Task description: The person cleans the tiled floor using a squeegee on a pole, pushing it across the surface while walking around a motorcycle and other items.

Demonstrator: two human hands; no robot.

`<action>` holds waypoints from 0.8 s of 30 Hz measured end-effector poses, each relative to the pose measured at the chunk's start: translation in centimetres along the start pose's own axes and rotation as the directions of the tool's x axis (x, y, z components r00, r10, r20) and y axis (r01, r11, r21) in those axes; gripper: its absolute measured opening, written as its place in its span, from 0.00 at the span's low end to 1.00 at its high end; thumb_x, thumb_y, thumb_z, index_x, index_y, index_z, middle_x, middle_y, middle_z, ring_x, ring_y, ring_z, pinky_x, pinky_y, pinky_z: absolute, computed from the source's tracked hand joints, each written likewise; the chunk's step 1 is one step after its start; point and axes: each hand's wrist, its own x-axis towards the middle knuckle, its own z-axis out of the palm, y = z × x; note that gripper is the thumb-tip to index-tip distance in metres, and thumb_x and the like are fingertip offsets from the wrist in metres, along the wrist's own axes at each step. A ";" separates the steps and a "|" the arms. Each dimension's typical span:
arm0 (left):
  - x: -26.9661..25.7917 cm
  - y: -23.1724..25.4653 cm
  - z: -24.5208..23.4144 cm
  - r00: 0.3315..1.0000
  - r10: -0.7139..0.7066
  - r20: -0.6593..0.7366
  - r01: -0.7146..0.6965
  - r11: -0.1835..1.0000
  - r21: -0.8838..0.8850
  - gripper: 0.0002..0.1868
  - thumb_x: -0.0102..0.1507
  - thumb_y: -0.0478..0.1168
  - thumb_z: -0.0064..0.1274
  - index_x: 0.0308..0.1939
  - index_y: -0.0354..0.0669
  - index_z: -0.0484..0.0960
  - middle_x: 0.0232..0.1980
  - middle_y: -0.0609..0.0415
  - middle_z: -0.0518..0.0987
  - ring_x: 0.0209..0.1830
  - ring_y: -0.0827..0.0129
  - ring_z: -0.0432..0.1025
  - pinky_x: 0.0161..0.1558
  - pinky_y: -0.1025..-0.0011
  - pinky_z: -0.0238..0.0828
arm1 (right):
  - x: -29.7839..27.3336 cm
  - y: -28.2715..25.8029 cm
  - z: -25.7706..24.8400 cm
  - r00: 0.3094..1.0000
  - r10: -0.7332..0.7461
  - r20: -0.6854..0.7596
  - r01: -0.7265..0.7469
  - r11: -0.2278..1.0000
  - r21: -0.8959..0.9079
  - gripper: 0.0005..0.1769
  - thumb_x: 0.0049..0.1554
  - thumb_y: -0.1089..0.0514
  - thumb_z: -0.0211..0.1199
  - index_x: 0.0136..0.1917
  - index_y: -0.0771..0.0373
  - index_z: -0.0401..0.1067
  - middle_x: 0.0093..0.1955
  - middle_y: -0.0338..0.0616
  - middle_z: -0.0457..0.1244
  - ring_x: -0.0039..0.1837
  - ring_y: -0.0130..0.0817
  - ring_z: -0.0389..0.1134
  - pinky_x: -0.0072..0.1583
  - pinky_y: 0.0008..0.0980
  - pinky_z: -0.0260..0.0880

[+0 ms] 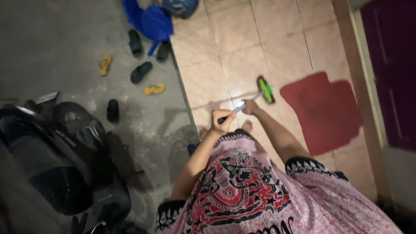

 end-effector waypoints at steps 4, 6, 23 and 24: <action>-0.9 0.9 -5.8 0.997 0.041 -0.060 -0.037 0.996 0.079 0.16 0.61 0.33 0.55 0.18 0.33 0.71 0.17 0.48 0.67 0.14 0.65 0.64 0.23 0.67 0.55 | 1.0 -5.5 2.2 0.995 -0.085 0.052 0.082 0.995 0.051 0.25 0.45 0.46 0.69 0.55 0.58 0.79 0.53 0.56 0.71 0.55 0.52 0.73 0.59 0.43 0.73; -1.5 2.2 -8.3 0.994 0.068 -0.084 -0.059 0.992 0.107 0.15 0.60 0.34 0.56 0.19 0.33 0.73 0.17 0.49 0.69 0.14 0.65 0.65 0.22 0.69 0.57 | 1.3 -8.9 3.5 0.996 -0.039 0.080 0.032 0.995 0.090 0.20 0.45 0.49 0.67 0.50 0.56 0.81 0.51 0.55 0.72 0.54 0.51 0.74 0.57 0.43 0.74; -2.6 13.0 -19.8 0.990 0.075 0.121 -0.083 0.995 0.060 0.20 0.61 0.33 0.56 0.14 0.41 0.73 0.14 0.59 0.69 0.11 0.76 0.59 0.18 0.73 0.49 | 1.0 -28.4 10.3 0.771 -0.636 -0.003 0.232 0.278 0.932 0.04 0.51 0.55 0.64 0.38 0.56 0.74 0.37 0.34 0.66 0.40 0.23 0.67 0.40 0.26 0.70; -2.3 12.6 -19.6 0.980 0.109 0.166 -0.107 0.994 -0.023 0.21 0.62 0.33 0.55 0.12 0.44 0.72 0.13 0.60 0.69 0.10 0.78 0.58 0.17 0.74 0.48 | -0.6 -28.4 8.6 0.802 -0.598 0.016 0.224 0.325 0.919 0.04 0.50 0.55 0.64 0.41 0.54 0.74 0.39 0.33 0.66 0.42 0.22 0.68 0.41 0.26 0.71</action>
